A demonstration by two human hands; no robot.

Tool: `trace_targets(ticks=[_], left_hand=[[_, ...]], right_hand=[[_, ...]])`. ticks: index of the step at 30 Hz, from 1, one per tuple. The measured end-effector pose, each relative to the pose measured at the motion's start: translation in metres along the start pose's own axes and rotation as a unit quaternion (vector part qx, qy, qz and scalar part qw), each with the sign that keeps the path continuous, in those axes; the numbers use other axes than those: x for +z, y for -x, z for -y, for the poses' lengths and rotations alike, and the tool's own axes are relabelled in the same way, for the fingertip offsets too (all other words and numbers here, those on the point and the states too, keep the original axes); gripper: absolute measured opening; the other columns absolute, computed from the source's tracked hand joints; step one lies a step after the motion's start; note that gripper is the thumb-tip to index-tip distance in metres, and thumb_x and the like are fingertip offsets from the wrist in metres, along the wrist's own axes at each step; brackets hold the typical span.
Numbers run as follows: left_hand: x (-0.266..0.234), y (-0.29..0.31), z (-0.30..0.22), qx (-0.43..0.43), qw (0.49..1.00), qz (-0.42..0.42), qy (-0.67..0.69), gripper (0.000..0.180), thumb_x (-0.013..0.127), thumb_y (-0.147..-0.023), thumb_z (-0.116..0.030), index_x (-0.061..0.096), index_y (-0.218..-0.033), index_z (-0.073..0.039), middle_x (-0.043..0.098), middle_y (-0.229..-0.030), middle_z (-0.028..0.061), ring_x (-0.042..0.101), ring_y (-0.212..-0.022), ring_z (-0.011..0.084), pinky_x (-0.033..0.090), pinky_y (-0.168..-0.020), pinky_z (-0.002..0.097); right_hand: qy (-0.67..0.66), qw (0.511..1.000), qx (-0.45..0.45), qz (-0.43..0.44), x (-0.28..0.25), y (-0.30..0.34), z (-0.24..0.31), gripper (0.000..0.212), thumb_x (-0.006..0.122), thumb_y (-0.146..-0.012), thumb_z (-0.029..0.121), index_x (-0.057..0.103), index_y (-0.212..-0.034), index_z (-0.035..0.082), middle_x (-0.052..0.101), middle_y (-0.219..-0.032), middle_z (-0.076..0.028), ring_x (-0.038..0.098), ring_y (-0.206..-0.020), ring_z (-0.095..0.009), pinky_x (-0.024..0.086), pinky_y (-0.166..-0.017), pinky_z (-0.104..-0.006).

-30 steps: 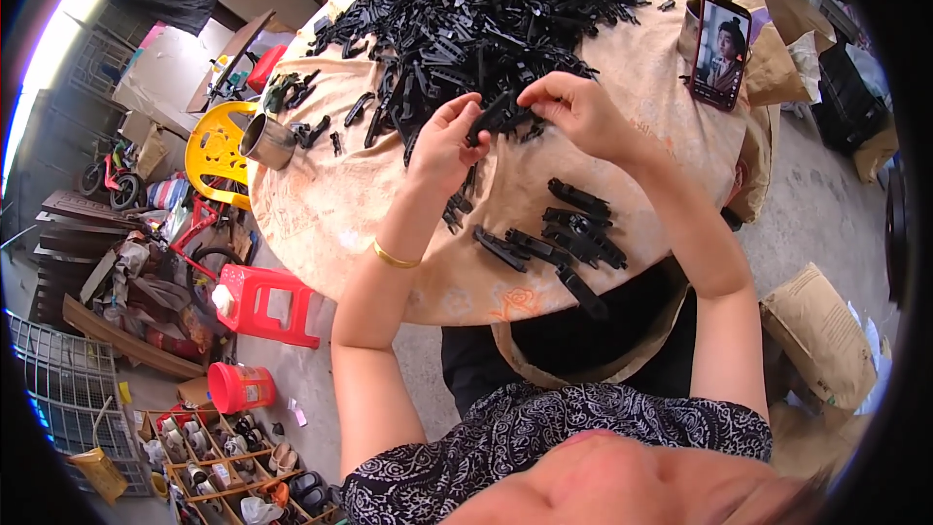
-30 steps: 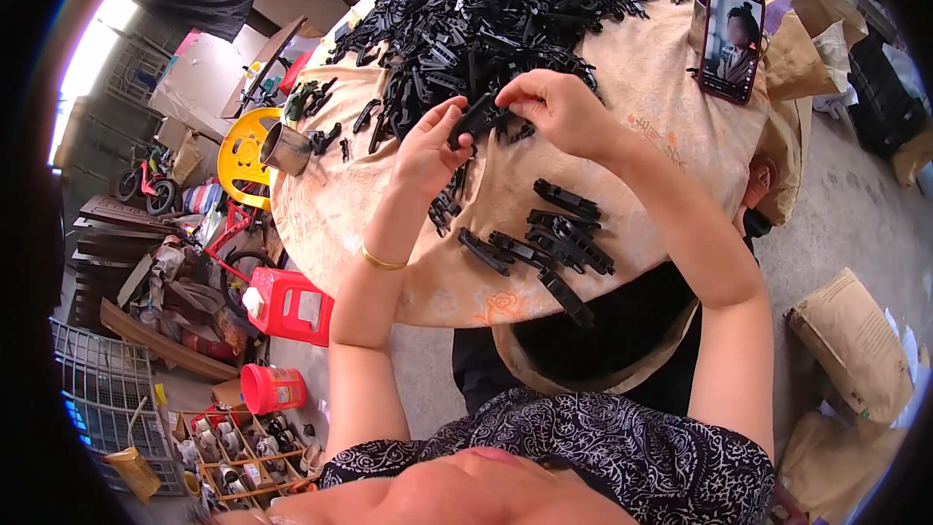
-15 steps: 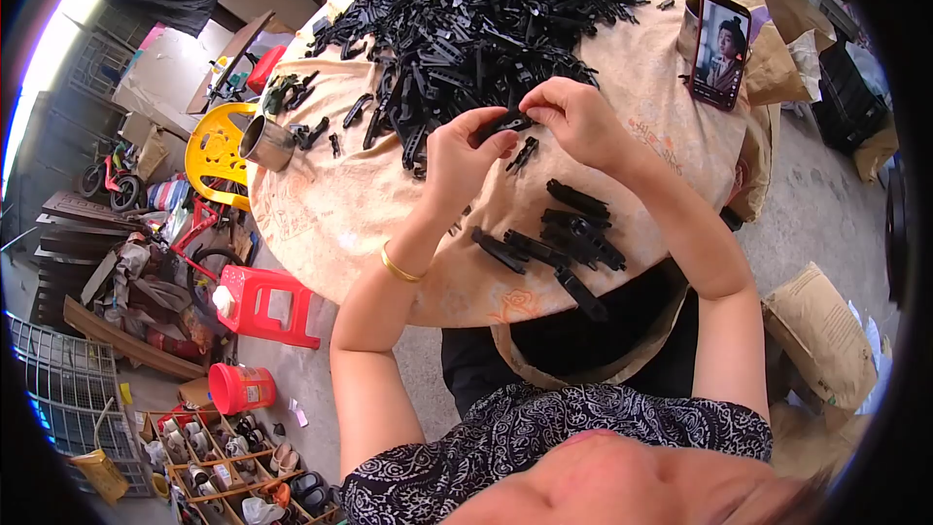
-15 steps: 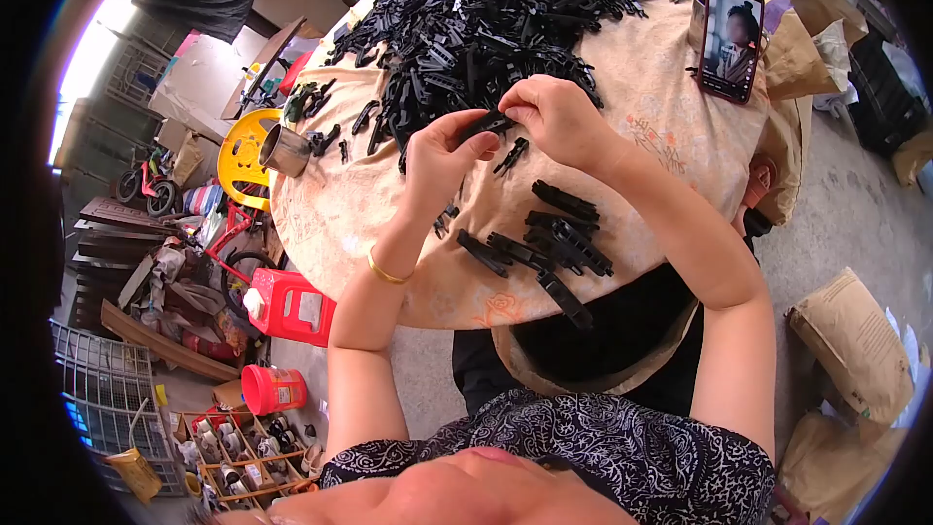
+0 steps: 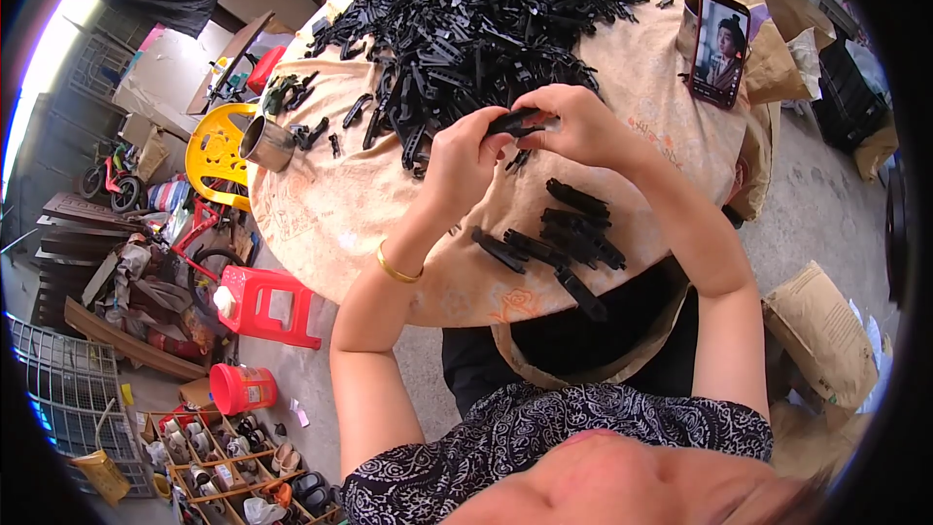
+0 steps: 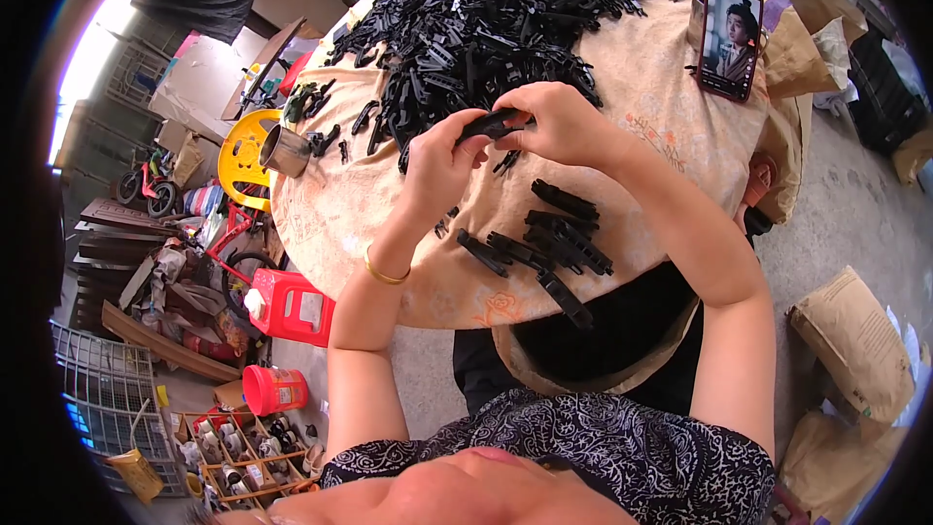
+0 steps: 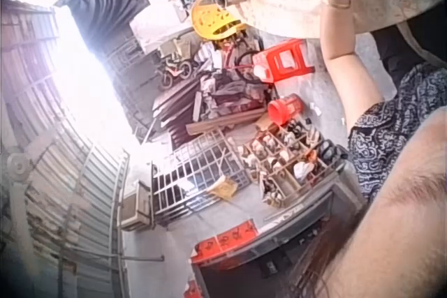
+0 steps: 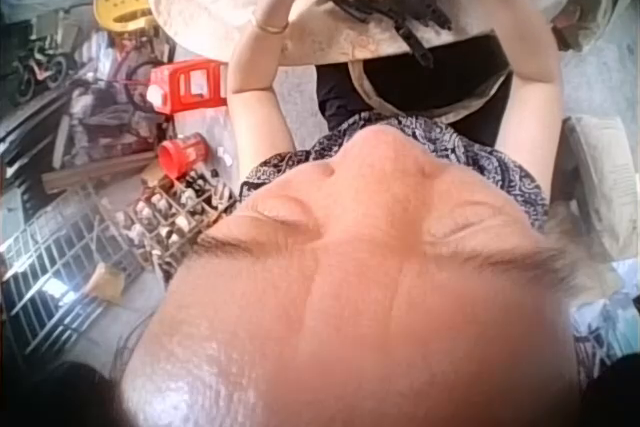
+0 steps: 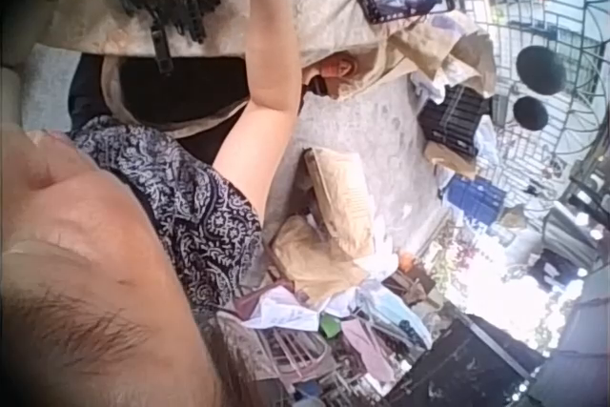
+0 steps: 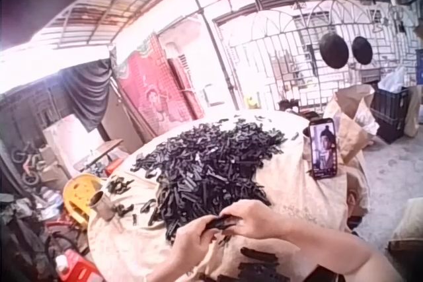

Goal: The person assembles black plastic pieces by snapping parts together by hand and stacking the assembled components on the table.

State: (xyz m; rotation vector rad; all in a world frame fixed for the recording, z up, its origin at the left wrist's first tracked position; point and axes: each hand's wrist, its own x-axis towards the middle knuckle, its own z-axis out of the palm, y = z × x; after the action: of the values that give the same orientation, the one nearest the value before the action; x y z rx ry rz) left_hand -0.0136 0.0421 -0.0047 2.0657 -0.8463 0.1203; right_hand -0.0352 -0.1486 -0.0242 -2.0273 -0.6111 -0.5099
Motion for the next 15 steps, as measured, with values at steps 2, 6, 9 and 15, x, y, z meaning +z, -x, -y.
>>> trace_targets(ticks=[2, 6, 9, 15], left_hand=[[0.001, 0.001, 0.004, 0.087, 0.994, -0.026, -0.057, 0.021, 0.061, -0.08, -0.003, 0.059, -0.099, 0.001, 0.062, -0.081, 0.0162, 0.062, -0.064, 0.0251, 0.049, -0.058, 0.0301], [0.001, 0.001, 0.0, 0.081, 0.995, -0.022, -0.059, 0.021, 0.061, -0.079, -0.003, 0.059, -0.099, 0.001, 0.062, -0.083, 0.0179, 0.062, -0.065, 0.0286, 0.049, -0.06, 0.0303], [-0.003, -0.001, 0.003, 0.081, 0.996, -0.015, -0.035, 0.022, 0.063, -0.079, -0.004, 0.06, -0.1, 0.001, 0.064, -0.081, 0.0147, 0.062, -0.064, 0.022, 0.049, -0.061, 0.0291], [-0.015, 0.003, -0.001, -0.042, 0.986, 0.147, 0.068, 0.023, 0.065, -0.08, -0.007, 0.064, -0.101, -0.002, 0.063, -0.07, 0.0045, 0.053, -0.06, 0.0063, 0.042, -0.054, 0.0211]], right_hand=[[0.0, 1.0, 0.029, 0.008, 0.0, -0.001, 0.003, 0.036, 0.076, -0.066, 0.021, 0.064, -0.095, 0.003, 0.064, -0.081, -0.013, 0.063, -0.074, -0.024, 0.05, -0.066, -0.0319], [0.042, 0.999, -0.012, -0.002, -0.006, -0.001, 0.006, 0.029, 0.075, -0.066, 0.02, 0.066, -0.087, 0.003, 0.064, -0.076, -0.012, 0.063, -0.069, -0.022, 0.049, -0.062, -0.0306], [0.072, 0.995, -0.056, -0.032, -0.005, 0.0, 0.003, 0.027, 0.075, -0.066, 0.02, 0.067, -0.085, 0.004, 0.064, -0.076, -0.012, 0.061, -0.066, -0.022, 0.048, -0.059, -0.0294], [-0.25, 0.931, 0.214, 0.155, -0.018, -0.009, -0.009, 0.032, 0.067, -0.081, 0.029, 0.065, -0.096, 0.001, 0.065, -0.088, -0.005, 0.059, -0.078, -0.012, 0.047, -0.07, -0.0286]])
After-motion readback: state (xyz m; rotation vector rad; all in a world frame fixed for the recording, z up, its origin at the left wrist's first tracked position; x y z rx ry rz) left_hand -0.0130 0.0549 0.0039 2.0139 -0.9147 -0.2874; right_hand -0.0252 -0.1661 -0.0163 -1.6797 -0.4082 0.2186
